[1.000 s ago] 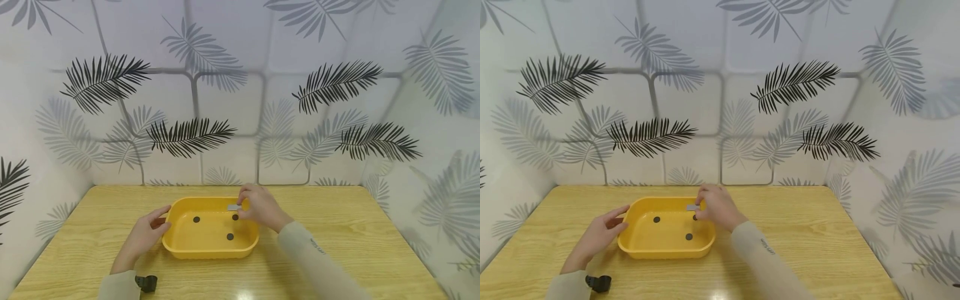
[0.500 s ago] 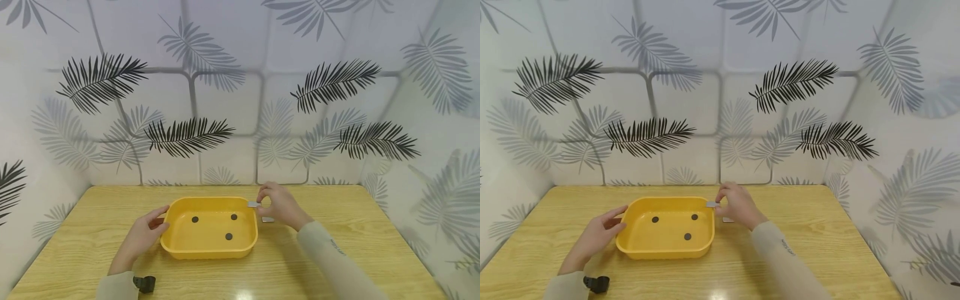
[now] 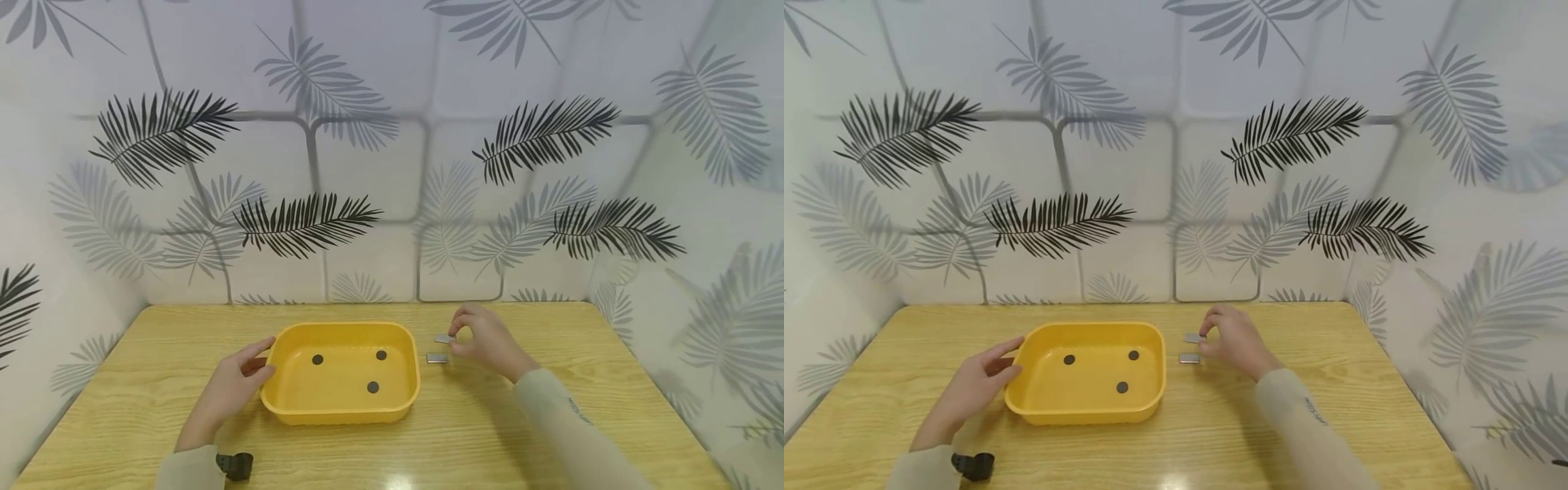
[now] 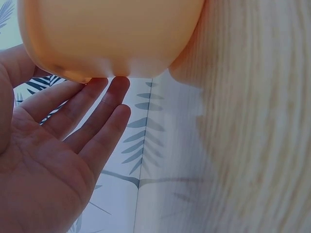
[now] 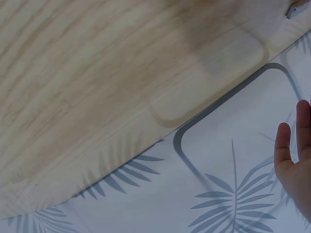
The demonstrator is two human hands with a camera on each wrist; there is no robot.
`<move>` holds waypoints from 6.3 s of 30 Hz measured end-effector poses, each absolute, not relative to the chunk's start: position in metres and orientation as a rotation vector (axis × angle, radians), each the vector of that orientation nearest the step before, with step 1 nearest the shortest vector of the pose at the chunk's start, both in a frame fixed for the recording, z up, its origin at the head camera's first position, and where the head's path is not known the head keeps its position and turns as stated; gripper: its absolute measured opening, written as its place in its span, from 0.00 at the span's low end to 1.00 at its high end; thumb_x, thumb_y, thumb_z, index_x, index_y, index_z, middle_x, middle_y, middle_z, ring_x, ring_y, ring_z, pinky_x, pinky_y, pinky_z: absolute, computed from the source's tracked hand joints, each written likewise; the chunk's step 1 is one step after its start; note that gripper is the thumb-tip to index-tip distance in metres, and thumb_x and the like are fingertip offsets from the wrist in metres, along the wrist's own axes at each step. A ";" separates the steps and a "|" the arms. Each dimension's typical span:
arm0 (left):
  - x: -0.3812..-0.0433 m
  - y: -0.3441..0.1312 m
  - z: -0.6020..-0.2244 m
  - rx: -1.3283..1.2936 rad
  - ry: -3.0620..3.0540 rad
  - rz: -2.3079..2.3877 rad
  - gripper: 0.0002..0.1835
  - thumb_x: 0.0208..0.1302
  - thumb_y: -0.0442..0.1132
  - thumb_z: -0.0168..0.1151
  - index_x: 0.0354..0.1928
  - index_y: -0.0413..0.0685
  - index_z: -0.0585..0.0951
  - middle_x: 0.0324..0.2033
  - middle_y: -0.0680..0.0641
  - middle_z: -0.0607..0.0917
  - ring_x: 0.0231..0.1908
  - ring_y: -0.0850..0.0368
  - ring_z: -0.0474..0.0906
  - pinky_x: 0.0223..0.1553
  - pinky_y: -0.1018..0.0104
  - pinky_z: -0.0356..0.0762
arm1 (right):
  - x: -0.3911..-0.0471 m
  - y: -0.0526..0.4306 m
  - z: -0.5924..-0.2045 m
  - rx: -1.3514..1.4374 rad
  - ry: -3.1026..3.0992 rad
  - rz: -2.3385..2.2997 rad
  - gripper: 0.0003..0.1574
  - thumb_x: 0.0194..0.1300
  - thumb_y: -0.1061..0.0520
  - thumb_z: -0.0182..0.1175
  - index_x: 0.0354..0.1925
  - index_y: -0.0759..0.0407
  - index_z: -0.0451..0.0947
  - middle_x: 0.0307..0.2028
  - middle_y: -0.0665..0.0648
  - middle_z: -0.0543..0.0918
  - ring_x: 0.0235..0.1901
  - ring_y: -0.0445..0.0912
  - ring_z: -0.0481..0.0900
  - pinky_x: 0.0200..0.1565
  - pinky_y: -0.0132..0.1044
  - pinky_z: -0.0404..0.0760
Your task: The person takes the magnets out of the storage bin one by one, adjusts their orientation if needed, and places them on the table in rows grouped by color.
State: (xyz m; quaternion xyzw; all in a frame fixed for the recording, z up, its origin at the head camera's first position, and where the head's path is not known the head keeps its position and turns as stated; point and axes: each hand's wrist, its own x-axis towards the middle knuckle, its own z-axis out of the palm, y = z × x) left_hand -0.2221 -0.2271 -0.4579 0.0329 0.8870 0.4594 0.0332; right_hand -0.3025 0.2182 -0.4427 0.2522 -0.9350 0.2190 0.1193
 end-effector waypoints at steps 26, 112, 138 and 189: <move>-0.221 -0.227 -0.458 0.109 2.710 1.409 0.33 0.77 0.39 0.59 0.79 0.43 0.64 0.69 0.30 0.74 0.65 0.34 0.77 0.58 0.50 0.86 | -0.303 0.278 -0.468 0.653 -2.844 0.632 0.10 0.55 0.66 0.66 0.26 0.50 0.83 0.43 0.53 0.85 0.46 0.51 0.83 0.48 0.47 0.84; -0.223 -0.229 -0.457 0.153 2.715 1.431 0.32 0.76 0.38 0.60 0.78 0.42 0.65 0.74 0.32 0.69 0.65 0.35 0.77 0.57 0.54 0.87 | -0.310 0.251 -0.473 0.717 -3.015 0.590 0.05 0.60 0.56 0.72 0.31 0.51 0.83 0.33 0.45 0.80 0.32 0.36 0.74 0.41 0.35 0.78; -0.223 -0.228 -0.455 0.124 2.707 1.434 0.32 0.76 0.39 0.60 0.78 0.42 0.65 0.71 0.30 0.72 0.64 0.35 0.78 0.56 0.53 0.87 | -0.306 0.249 -0.473 0.657 -3.074 0.753 0.06 0.62 0.54 0.72 0.32 0.52 0.84 0.31 0.45 0.85 0.32 0.36 0.77 0.39 0.31 0.79; -0.223 -0.228 -0.457 0.097 2.728 1.417 0.31 0.76 0.38 0.59 0.78 0.45 0.66 0.72 0.33 0.72 0.65 0.35 0.77 0.61 0.50 0.85 | -0.309 0.254 -0.467 0.634 -3.123 0.957 0.09 0.62 0.58 0.74 0.41 0.57 0.87 0.40 0.52 0.87 0.39 0.40 0.79 0.43 0.33 0.81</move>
